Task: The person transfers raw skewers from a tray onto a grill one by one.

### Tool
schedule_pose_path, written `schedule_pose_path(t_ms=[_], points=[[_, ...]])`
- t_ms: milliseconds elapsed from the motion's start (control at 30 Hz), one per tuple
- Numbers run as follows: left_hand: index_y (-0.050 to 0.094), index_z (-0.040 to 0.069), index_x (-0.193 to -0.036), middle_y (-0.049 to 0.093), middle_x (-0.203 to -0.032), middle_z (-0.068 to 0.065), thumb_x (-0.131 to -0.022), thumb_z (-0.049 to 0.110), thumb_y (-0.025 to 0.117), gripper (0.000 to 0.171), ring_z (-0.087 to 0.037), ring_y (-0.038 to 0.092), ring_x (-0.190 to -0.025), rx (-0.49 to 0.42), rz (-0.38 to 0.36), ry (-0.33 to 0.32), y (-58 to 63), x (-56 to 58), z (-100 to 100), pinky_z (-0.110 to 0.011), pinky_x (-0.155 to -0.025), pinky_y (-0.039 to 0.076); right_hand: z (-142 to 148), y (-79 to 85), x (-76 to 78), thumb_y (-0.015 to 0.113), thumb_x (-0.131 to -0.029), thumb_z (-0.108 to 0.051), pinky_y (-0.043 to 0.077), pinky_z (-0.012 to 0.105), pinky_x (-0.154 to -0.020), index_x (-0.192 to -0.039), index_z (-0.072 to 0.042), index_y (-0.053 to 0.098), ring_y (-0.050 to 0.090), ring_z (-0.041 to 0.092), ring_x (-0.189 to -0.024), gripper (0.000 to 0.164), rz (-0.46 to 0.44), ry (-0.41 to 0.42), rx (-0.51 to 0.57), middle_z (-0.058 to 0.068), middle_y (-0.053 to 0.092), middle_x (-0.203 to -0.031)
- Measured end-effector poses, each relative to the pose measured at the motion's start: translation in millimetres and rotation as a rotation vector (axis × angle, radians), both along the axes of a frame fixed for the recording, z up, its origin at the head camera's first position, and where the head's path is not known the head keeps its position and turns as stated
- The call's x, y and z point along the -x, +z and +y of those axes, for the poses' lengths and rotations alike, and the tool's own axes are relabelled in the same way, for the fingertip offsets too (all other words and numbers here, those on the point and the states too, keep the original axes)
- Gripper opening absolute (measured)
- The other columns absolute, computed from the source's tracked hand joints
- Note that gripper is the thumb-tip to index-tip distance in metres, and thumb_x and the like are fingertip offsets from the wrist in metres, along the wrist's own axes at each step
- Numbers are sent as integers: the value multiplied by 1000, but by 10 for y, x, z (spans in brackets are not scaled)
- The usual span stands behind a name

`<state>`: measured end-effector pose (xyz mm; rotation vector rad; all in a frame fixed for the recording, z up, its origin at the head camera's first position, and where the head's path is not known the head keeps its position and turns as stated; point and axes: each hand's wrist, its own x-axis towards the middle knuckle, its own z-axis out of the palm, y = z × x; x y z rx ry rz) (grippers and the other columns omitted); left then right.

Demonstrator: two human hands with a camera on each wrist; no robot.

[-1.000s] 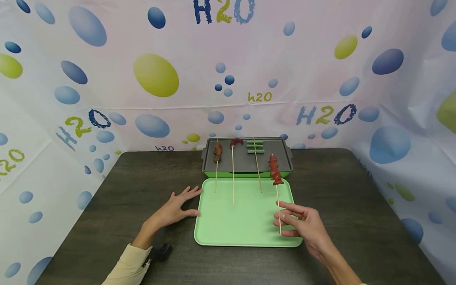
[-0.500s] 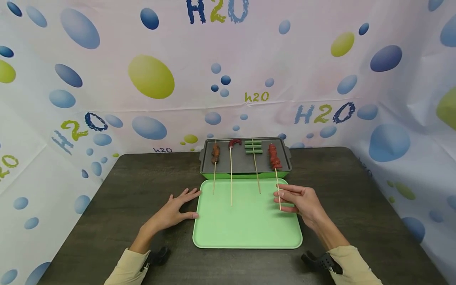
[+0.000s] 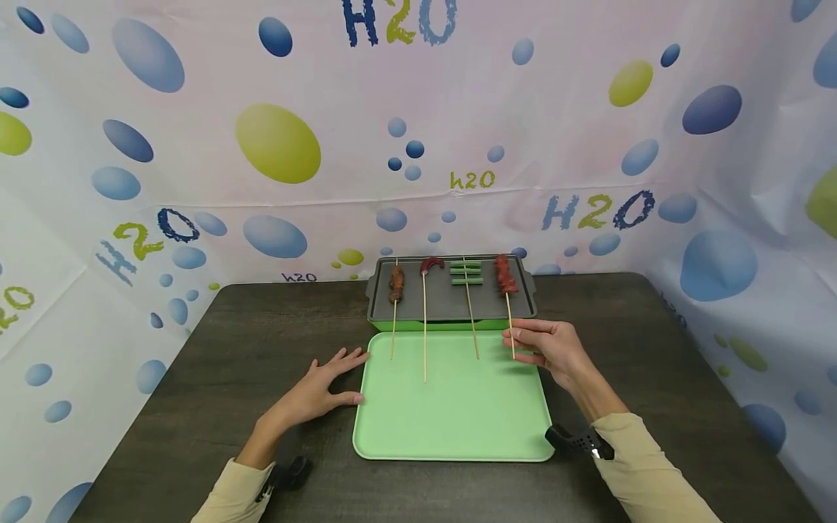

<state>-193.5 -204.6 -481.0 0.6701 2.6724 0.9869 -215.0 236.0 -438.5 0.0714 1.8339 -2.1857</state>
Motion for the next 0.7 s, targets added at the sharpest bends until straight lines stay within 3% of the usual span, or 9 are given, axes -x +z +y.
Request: schedule_pose_path(t_ms=[167, 433, 600, 700], points=[[42, 13, -159, 32, -164, -14, -91, 35, 77, 80, -42, 16, -154, -5, 5, -2, 13, -11, -5, -80, -110, 0, 2, -22, 35, 63, -102, -3, 60, 32, -80, -143, 13, 51, 76, 16, -97, 46, -14, -3, 0, 5, 78, -103], [42, 12, -159, 32, -165, -15, -91, 34, 77, 79, -43, 16, -154, -5, 5, -8, 9, -45, -22, -81, -110, 0, 17, -69, 24, 65, -102, -6, 59, 35, -85, -140, 8, 59, 75, 17, -99, 41, -12, 33, 8, 5, 78, -105], [41, 12, -159, 31, -165, -15, -91, 35, 77, 80, -44, 16, -154, 9, 3, -16, 29, -40, -47, -81, -109, 1, 15, -74, 25, 65, -102, -9, 58, 37, -88, -125, -8, 73, 75, 16, -99, 24, 2, 52, 15, 7, 78, -108], [41, 12, -159, 31, -165, -16, -91, 35, 77, 80, -44, 16, -154, 20, -4, -23, 39, -33, -75, -81, -109, 2, 6, -67, 10, 66, -103, -15, 58, 38, -89, -131, -3, 68, 75, 16, -100, 31, 13, 42, -25, 6, 77, -109]])
